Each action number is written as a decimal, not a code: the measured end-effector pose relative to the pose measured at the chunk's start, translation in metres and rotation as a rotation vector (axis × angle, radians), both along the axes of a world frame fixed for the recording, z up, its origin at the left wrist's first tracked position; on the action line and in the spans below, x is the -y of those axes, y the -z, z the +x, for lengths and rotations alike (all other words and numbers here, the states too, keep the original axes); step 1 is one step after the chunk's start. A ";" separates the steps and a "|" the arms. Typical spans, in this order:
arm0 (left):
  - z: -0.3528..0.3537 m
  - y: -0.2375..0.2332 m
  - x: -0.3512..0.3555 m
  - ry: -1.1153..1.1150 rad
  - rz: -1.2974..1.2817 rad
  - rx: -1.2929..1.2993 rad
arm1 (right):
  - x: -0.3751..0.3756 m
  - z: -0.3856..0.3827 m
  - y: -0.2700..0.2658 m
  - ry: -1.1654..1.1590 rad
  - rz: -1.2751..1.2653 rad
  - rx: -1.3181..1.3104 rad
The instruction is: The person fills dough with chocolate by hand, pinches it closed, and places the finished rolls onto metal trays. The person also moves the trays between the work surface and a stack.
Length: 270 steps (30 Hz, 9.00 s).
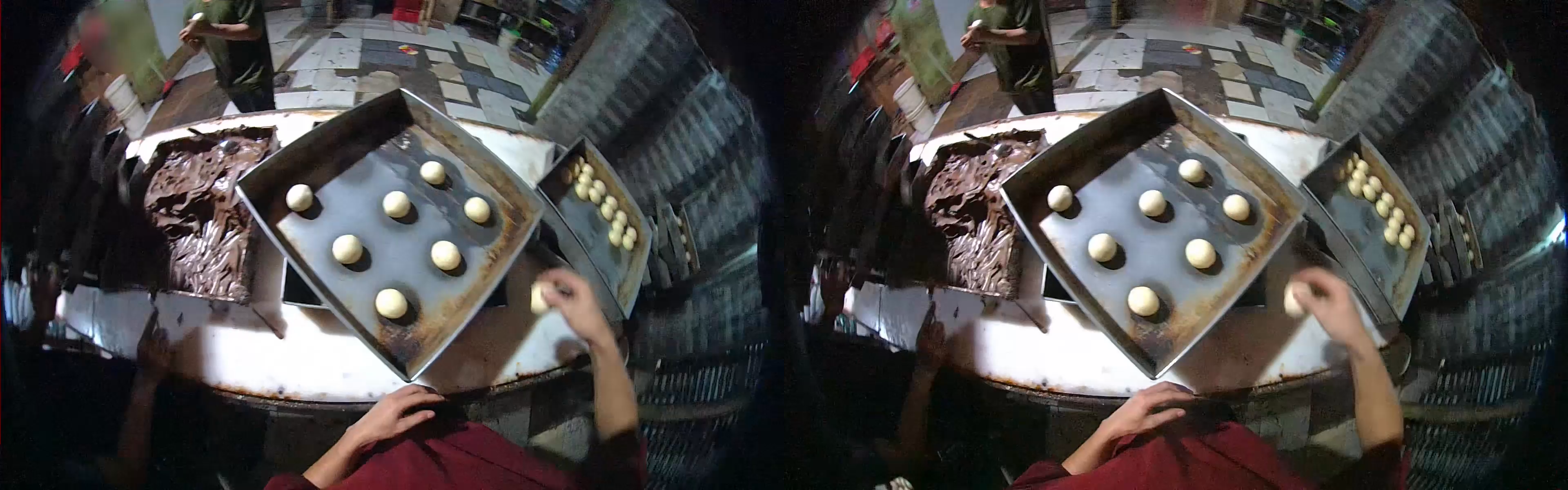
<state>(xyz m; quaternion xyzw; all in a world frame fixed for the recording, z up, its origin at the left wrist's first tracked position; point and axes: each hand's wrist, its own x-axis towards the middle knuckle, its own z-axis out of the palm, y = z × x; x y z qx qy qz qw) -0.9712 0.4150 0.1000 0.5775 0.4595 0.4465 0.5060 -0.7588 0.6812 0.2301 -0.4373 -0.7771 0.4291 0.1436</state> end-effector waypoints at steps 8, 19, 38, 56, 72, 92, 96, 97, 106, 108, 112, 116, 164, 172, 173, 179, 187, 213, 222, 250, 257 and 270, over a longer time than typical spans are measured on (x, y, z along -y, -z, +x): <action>0.021 -0.003 0.014 -0.228 0.056 0.015 | -0.105 -0.361 0.094 -0.496 0.703 -0.103; 0.125 -0.019 -0.027 -0.492 -0.438 0.242 | -0.161 -0.053 0.007 -0.427 1.063 0.006; 0.180 -0.036 -0.041 -0.505 -0.239 1.215 | 0.097 0.074 0.036 -0.937 0.732 -0.206; -0.013 0.012 0.230 -1.501 0.067 0.974 | 0.263 -0.380 0.205 -0.005 0.302 -0.340; -0.250 -0.042 0.151 -1.134 0.089 1.201 | 0.173 -0.599 0.149 -0.590 0.844 0.283; -0.225 -0.094 0.204 -1.030 0.256 0.852 | 0.262 -0.349 0.168 -0.277 0.689 -0.089; -0.170 -0.059 0.229 -0.949 0.230 0.810 | 0.298 -0.316 0.124 -0.264 0.347 -0.381; -0.156 -0.049 0.232 -0.885 0.215 0.836 | 0.307 -0.302 0.110 -0.306 0.050 -0.479; -0.039 -0.044 0.193 -0.709 -0.182 1.071 | 0.312 -0.146 0.029 -0.848 0.153 -0.303; -0.018 -0.032 0.179 -0.612 -0.131 1.275 | 0.321 -0.109 0.036 -0.799 0.582 -0.477; 0.060 -0.067 0.122 -0.583 -0.085 1.356 | 0.294 -0.039 0.032 -0.596 1.044 -0.400; 0.126 -0.062 0.052 -0.365 -0.066 0.790 | 0.218 0.040 0.029 -0.422 0.631 -0.364; 0.046 -0.025 -0.021 0.003 0.110 0.168 | -0.029 0.126 0.069 -0.322 -0.267 0.549; 0.044 0.005 0.070 -0.334 0.024 0.360 | -0.175 -0.280 0.006 -0.534 0.772 0.003; 0.052 0.002 0.089 -0.492 -0.060 0.521 | -0.194 -0.315 0.030 -0.496 0.764 0.028; 0.176 0.030 0.184 -1.351 -0.044 0.888 | -0.241 -0.352 0.127 -0.683 0.801 0.343; 0.446 0.100 0.186 -2.522 -0.312 1.032 | -0.071 -0.161 0.034 -1.077 0.631 -0.171; 0.778 0.146 0.412 -3.149 0.203 1.138 | 0.300 0.102 -0.002 -1.813 -0.063 -0.158; 0.504 0.119 0.357 -2.314 0.083 0.477 | 0.136 0.139 0.044 -1.164 -0.955 -0.873; -0.247 -0.122 -0.080 -0.786 -0.164 -0.227 | 0.076 -0.018 0.049 0.493 -0.263 -0.713; -0.225 -0.130 -0.056 -0.979 0.013 -0.601 | 0.037 0.036 0.042 0.217 0.376 -0.380; 0.188 -0.055 -0.036 -1.168 -0.030 0.013 | -0.330 0.280 0.072 0.492 0.694 0.603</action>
